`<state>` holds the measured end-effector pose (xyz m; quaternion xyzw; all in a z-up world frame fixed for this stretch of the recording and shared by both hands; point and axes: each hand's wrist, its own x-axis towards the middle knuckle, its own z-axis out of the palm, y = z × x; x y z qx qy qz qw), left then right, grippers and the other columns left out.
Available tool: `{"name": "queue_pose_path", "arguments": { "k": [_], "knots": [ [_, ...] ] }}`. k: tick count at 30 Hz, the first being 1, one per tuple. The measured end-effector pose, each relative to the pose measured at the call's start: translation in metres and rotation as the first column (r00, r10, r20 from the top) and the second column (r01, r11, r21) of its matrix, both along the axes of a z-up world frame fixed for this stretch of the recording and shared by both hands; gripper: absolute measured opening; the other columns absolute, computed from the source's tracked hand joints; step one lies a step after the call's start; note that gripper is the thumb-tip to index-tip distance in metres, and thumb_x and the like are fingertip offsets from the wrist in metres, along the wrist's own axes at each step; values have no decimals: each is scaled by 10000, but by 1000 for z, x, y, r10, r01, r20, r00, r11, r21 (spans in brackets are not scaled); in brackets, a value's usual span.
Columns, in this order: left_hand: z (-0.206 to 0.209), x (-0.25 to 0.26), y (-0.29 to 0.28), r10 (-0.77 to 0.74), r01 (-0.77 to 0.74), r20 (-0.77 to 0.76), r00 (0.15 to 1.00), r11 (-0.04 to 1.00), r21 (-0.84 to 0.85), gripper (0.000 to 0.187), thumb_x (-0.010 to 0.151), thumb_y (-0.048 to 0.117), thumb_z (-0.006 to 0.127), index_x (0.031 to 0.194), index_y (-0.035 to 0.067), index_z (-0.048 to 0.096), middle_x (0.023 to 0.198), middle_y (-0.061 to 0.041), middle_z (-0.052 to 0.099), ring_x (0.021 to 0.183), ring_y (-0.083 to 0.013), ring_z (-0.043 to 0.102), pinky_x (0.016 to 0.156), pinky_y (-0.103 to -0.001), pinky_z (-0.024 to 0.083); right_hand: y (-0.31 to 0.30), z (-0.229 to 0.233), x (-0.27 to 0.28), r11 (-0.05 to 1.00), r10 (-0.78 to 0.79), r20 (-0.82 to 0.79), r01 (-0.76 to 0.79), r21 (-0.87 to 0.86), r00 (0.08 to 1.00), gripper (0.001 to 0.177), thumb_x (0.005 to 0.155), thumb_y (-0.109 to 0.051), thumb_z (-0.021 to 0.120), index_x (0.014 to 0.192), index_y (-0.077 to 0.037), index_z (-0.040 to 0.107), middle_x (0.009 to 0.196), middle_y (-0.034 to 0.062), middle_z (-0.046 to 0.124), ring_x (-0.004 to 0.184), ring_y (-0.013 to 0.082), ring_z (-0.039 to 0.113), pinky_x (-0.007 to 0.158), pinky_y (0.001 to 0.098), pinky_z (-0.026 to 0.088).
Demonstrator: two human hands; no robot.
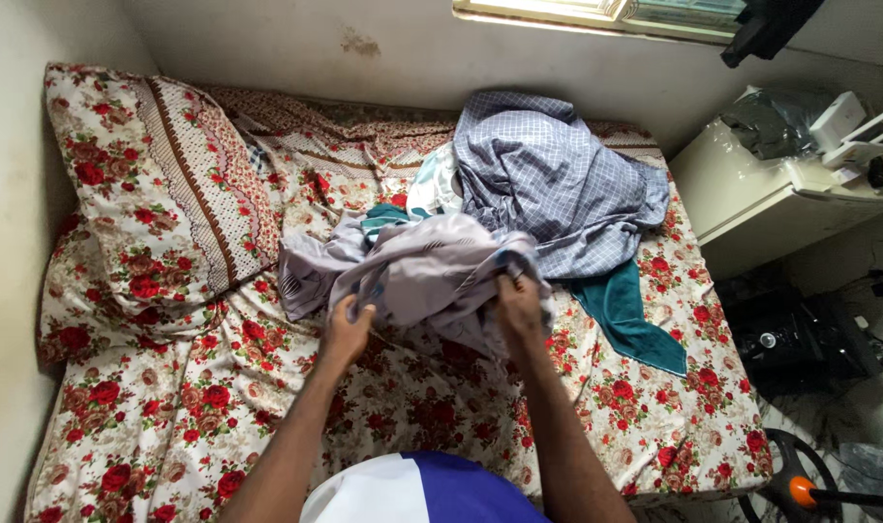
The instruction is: The person folds a light-colored shirt on a floral-patterned bedspread, smoothing the fabric and tucking in the sleeves.
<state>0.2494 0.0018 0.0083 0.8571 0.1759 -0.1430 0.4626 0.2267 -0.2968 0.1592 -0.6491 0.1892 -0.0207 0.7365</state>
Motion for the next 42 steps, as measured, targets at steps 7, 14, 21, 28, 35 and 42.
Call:
{"name": "queue_pose_path", "arguments": {
  "k": [7,14,21,28,35,42],
  "knots": [
    [-45,27,15,172,-206,-262,949,973,-106,1171,873,786,589,1654,133,12,1686,-219,160,1524,-436,253,1215,-612,290,-33,21,20,991,-15,71,24,-134,997,296,1047,-247,488,1154,-5,619,1050,118,662,938,210,629,872,344,567],
    [20,32,-12,249,-296,-184,951,907,-301,616,950,500,687,1373,53,674,1249,-172,704,1099,-291,672,942,-483,577,-47,46,32,954,19,93,10,-301,995,318,1045,-226,528,1221,13,642,1050,158,661,878,235,605,801,376,538],
    [118,28,-63,85,-64,42,995,928,-367,427,968,387,635,1300,119,622,1122,-105,691,915,-231,675,798,-424,602,-6,40,-1,910,162,-148,-205,-360,976,438,944,-290,618,1324,-71,627,1315,203,672,1148,276,674,995,423,565],
    [175,17,-113,-35,166,242,970,821,-546,338,976,341,619,1235,124,628,1161,-104,689,991,-202,689,852,-406,620,55,-38,-9,724,383,-335,-505,-470,861,745,888,-398,729,1440,-18,404,1354,202,621,1180,284,640,1058,439,519],
    [213,36,-102,39,285,518,854,799,-529,123,1004,242,648,1008,119,656,1015,-23,690,903,-155,644,823,-364,598,30,-73,31,707,214,-173,-274,-652,962,769,864,-374,763,1425,-2,391,1347,206,552,1196,300,570,1053,420,486],
    [267,49,-68,281,221,542,792,695,-684,133,1022,234,610,1108,133,616,993,-30,657,812,-133,624,701,-277,601,-33,19,106,693,136,129,-1,-721,982,634,843,-272,783,1318,37,498,1237,217,615,1112,309,616,955,393,539]
  ]
}}
